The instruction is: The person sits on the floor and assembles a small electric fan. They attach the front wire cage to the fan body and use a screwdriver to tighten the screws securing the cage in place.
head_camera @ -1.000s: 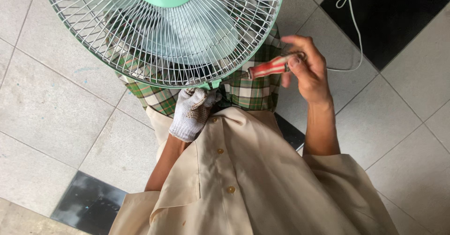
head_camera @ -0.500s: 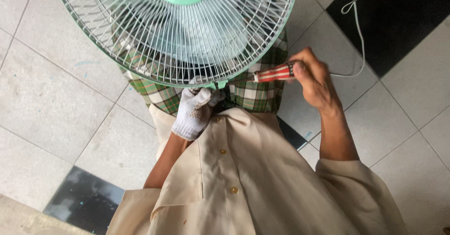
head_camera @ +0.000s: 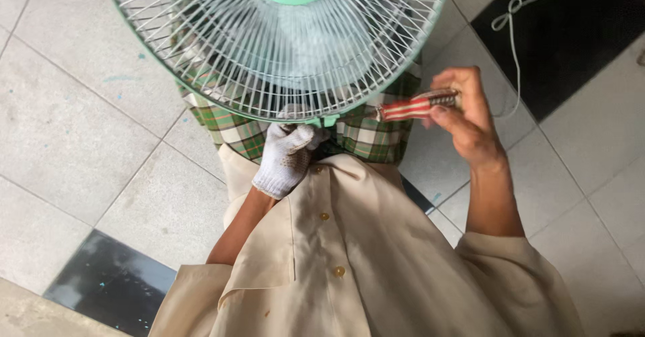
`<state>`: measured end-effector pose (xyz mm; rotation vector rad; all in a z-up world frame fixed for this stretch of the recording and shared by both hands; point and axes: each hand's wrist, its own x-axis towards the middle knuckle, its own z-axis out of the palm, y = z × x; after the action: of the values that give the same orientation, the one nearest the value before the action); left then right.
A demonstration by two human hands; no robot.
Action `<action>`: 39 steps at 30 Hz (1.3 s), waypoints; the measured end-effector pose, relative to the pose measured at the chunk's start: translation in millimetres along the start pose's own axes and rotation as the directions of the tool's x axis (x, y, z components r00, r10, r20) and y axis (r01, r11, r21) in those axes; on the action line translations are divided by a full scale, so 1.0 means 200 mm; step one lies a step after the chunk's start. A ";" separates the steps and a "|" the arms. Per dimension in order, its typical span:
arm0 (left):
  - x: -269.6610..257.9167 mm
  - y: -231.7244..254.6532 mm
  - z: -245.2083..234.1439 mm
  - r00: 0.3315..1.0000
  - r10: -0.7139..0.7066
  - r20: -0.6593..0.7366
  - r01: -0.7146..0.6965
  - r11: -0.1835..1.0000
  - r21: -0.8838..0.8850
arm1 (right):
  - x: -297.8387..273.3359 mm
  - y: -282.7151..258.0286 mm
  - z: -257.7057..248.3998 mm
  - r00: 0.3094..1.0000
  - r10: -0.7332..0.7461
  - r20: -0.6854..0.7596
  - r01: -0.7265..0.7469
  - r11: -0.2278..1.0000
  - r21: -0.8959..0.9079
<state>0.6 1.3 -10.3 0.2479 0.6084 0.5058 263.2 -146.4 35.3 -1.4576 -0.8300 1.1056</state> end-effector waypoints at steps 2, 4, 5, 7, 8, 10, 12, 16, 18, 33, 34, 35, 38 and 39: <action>0.01 -0.01 -0.02 1.000 0.007 0.001 -0.007 1.000 0.009 | 0.03 0.01 0.03 0.967 0.203 -0.152 -0.212 0.976 -0.046; 0.00 -0.02 -0.03 1.000 0.014 0.010 -0.014 1.000 -0.004 | 0.04 0.00 0.06 0.958 0.213 -0.193 -0.228 0.972 -0.062; -0.01 -0.02 -0.03 1.000 0.018 0.021 -0.018 1.000 -0.022 | 0.04 -0.03 0.07 0.980 0.125 -0.156 -0.137 0.989 -0.064; 0.00 -0.01 -0.02 1.000 0.025 0.019 -0.025 0.999 -0.027 | 0.06 -0.07 0.08 0.995 0.023 -0.099 -0.024 1.000 -0.011; 0.00 0.00 -0.01 1.000 0.019 0.000 -0.019 1.000 -0.016 | 0.05 -0.08 0.09 0.996 0.019 -0.083 -0.015 0.999 0.042; 0.00 0.00 0.00 1.000 0.013 -0.011 -0.013 1.000 -0.015 | 0.03 -0.05 0.09 0.990 0.075 -0.117 -0.066 0.995 0.077; 0.00 0.01 0.01 1.000 0.010 0.004 -0.010 0.999 -0.036 | 0.01 -0.01 0.07 0.955 0.196 -0.221 -0.190 0.981 0.051; 0.00 0.02 0.02 0.999 0.027 0.020 -0.026 0.999 -0.033 | 0.00 -0.01 0.04 0.989 0.040 -0.142 -0.051 0.996 -0.069; 0.00 0.01 0.02 1.000 0.021 -0.004 -0.021 1.000 -0.014 | -0.01 -0.03 0.05 0.992 0.001 -0.124 0.001 1.000 0.015; -0.03 -0.01 0.03 0.999 0.048 0.003 -0.048 0.999 -0.018 | 0.00 0.03 -0.02 0.963 0.259 -0.080 -0.259 0.966 0.005; -0.03 -0.01 0.03 0.998 0.050 0.027 -0.049 0.998 -0.036 | 0.00 0.02 -0.02 0.982 0.179 -0.054 -0.181 0.982 -0.042; -0.03 -0.01 0.03 0.997 0.052 0.052 -0.049 0.997 -0.053 | -0.01 0.00 -0.03 0.995 0.099 -0.024 -0.101 0.991 -0.088; -0.02 -0.02 0.03 0.989 0.077 0.129 -0.065 0.994 -0.091 | 0.00 -0.07 -0.02 1.000 0.004 -0.001 -0.004 0.998 -0.070; -0.03 -0.02 0.03 0.984 0.085 0.158 -0.070 0.993 -0.100 | 0.00 -0.09 -0.01 1.000 -0.005 -0.010 0.005 0.999 -0.041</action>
<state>2.0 -5.6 -4.5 0.2220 0.4160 0.5821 266.8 -143.1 52.1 -1.4935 -0.8528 1.0821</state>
